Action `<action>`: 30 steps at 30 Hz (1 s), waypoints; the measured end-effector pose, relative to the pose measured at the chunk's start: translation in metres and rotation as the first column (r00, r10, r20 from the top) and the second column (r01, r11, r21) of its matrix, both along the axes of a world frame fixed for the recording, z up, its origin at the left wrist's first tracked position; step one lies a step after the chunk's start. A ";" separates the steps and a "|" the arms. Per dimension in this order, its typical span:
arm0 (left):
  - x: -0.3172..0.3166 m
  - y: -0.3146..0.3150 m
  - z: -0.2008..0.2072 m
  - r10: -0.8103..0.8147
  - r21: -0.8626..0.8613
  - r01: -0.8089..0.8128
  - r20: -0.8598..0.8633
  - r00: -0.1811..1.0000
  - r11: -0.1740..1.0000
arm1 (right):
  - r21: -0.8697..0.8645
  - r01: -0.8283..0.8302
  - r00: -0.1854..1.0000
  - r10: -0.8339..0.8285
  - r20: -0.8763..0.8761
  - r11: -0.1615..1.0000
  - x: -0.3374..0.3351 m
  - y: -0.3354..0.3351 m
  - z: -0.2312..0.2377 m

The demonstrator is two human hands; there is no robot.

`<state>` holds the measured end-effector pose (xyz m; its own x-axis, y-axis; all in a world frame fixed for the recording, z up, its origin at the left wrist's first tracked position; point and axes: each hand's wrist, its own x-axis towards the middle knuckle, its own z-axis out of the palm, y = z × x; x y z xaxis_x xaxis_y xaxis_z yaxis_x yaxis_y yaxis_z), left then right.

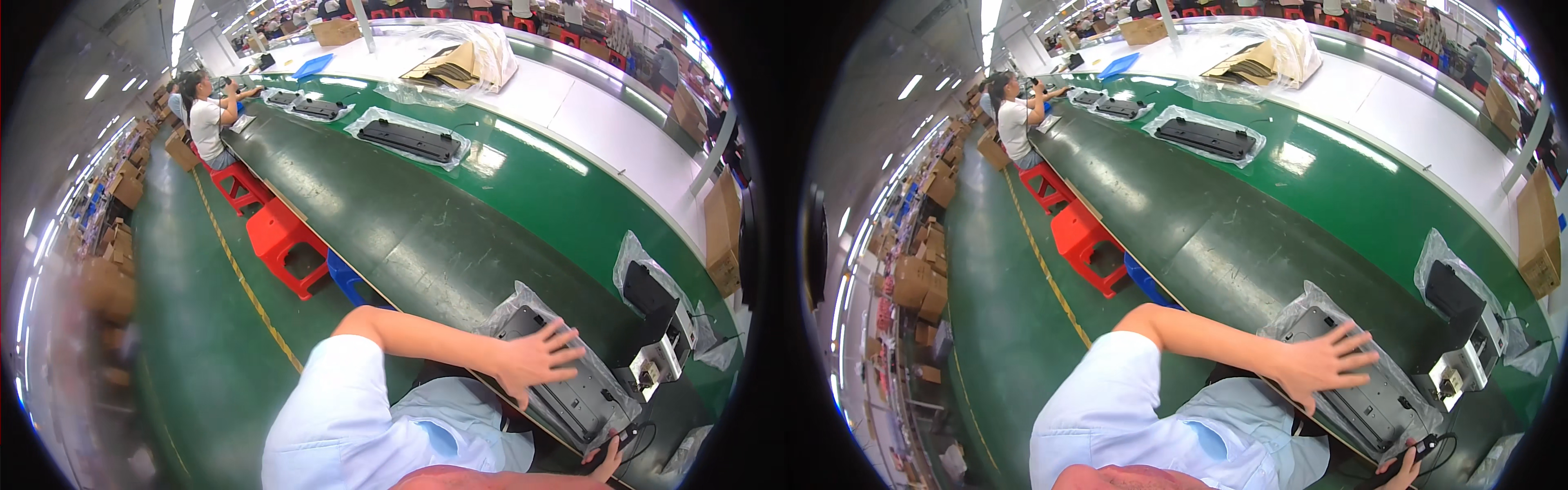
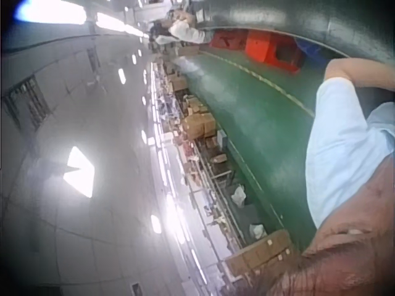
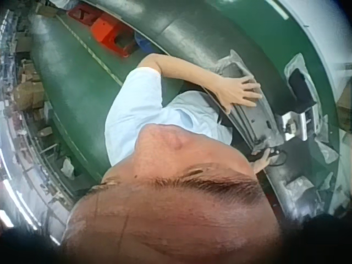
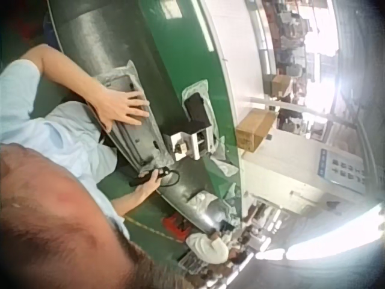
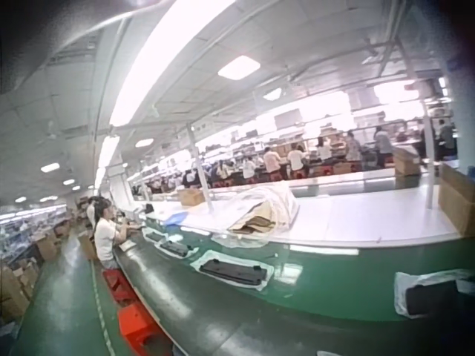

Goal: The person uses an electric screwdriver to drive screws into black plastic electronic housings on an assembly line conveyor, then moves the assembled pieces along the line.

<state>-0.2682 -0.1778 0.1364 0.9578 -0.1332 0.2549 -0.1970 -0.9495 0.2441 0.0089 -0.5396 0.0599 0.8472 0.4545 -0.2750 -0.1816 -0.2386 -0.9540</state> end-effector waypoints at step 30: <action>0.089 0.270 -0.017 0.432 0.272 -0.489 0.245 0.868 0.829 | 0.164 -0.007 0.995 0.023 -0.098 0.987 -0.082 0.065 0.038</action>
